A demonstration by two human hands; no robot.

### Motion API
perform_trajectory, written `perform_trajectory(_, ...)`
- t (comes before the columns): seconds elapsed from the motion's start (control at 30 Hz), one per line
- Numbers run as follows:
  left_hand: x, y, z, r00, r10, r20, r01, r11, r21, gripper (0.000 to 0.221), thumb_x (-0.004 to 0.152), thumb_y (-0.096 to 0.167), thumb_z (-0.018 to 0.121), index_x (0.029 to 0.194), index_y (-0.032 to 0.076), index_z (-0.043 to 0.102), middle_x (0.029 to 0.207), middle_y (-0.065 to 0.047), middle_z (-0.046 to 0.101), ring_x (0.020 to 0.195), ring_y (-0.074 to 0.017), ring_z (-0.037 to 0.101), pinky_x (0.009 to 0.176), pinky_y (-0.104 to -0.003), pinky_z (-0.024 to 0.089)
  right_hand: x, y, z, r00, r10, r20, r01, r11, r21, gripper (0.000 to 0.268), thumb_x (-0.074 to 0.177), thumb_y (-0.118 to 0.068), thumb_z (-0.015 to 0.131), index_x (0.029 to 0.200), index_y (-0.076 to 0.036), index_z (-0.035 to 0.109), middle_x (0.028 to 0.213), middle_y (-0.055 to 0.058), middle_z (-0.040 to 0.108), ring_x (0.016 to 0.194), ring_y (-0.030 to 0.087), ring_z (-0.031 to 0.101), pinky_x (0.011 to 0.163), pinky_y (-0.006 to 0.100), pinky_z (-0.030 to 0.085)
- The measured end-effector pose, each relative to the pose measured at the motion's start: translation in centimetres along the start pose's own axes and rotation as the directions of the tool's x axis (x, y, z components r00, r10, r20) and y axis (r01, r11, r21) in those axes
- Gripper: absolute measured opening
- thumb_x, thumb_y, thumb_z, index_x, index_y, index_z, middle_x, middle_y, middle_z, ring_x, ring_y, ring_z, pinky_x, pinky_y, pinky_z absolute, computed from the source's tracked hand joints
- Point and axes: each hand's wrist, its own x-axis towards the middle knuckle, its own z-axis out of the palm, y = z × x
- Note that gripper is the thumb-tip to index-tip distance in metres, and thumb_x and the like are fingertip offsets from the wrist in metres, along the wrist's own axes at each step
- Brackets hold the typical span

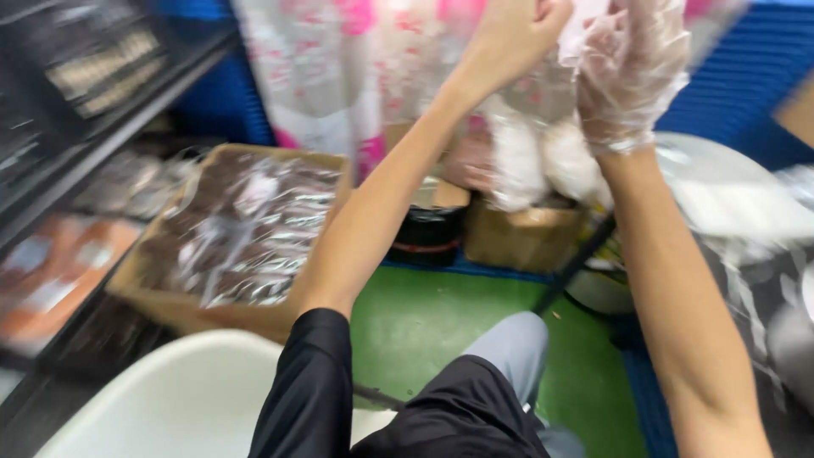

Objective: The person places dried mushrooms from a large metal bowl into plastic bags by hand and using a small plastic container, then weighs the bags on a digital scale.

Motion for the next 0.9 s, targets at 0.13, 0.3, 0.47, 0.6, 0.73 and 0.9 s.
perform_trajectory(0.13,-2.2,9.0,5.4,0.994,0.108,-0.008,-0.105,0.946,-0.307,0.035,0.081,0.018,0.058,0.064,0.015,0.028,0.055,0.002,0.032,0.056,-0.0134,0.033,0.055,-0.038,0.029,-3.4,4.8,-9.1,0.996,0.065,0.053,-0.044,0.943,-0.330,0.034,0.113,-0.025,0.054,0.113,-0.013,0.086,0.140,0.017,0.056,0.111,0.042,0.071,0.083,0.053,0.054)
perform_trajectory(0.3,-5.8,21.3,11.8,0.935,0.354,0.024,-0.268,0.747,-0.608,0.030,0.086,0.004,0.054,0.074,0.011,0.027,0.062,-0.003,0.028,0.059,-0.0182,0.028,0.056,-0.038,0.027,-2.0,8.1,-22.6,0.998,0.058,0.031,-0.033,0.846,-0.531,0.014,0.105,-0.012,0.079,0.119,-0.009,0.078,0.131,0.017,0.064,0.100,0.035,0.079,0.075,0.040,0.065)
perform_trajectory(0.47,-10.8,30.1,20.0,0.817,0.576,-0.029,-0.472,0.638,-0.608,0.019,0.096,0.011,0.050,0.084,0.011,0.035,0.070,-0.012,0.036,0.065,-0.0381,0.055,0.050,-0.039,0.036,-1.0,6.2,-36.8,0.886,0.450,-0.108,-0.437,0.737,-0.516,0.020,0.105,-0.010,0.068,0.124,-0.007,0.073,0.117,0.012,0.062,0.092,0.027,0.073,0.070,0.032,0.061)
perform_trajectory(0.6,-16.8,36.0,22.7,0.620,0.783,-0.038,-0.710,0.541,-0.450,0.012,0.098,0.010,0.050,0.088,0.007,0.043,0.080,-0.008,0.043,0.074,-0.0272,0.057,0.064,-0.030,0.051,-0.8,0.9,-46.1,0.578,0.773,-0.259,-0.813,0.517,-0.268,0.028,0.105,-0.007,0.056,0.130,-0.005,0.067,0.102,0.008,0.060,0.082,0.019,0.067,0.065,0.022,0.057)
perform_trajectory(0.73,-22.4,38.8,21.8,0.556,0.829,-0.051,-0.757,0.480,-0.444,0.013,0.094,0.010,0.056,0.088,0.010,0.044,0.083,-0.006,0.046,0.081,-0.0220,0.060,0.062,-0.022,0.053,-1.4,-5.4,-48.8,0.156,0.956,-0.249,-0.970,0.195,0.143,0.036,0.105,-0.003,0.044,0.136,-0.002,0.061,0.087,0.003,0.058,0.073,0.011,0.059,0.059,0.013,0.052)
perform_trajectory(0.9,-27.8,40.3,19.7,0.504,0.863,-0.034,-0.632,0.342,-0.696,0.015,0.090,0.017,0.065,0.093,0.010,0.051,0.084,-0.007,0.054,0.080,-0.0244,0.065,0.058,-0.026,0.055,-2.8,-10.3,-46.7,0.402,0.842,-0.360,-0.852,0.489,0.190,0.057,0.106,-0.007,0.041,0.161,-0.003,0.027,0.122,0.028,0.059,0.109,0.027,0.061,0.088,0.031,0.051)
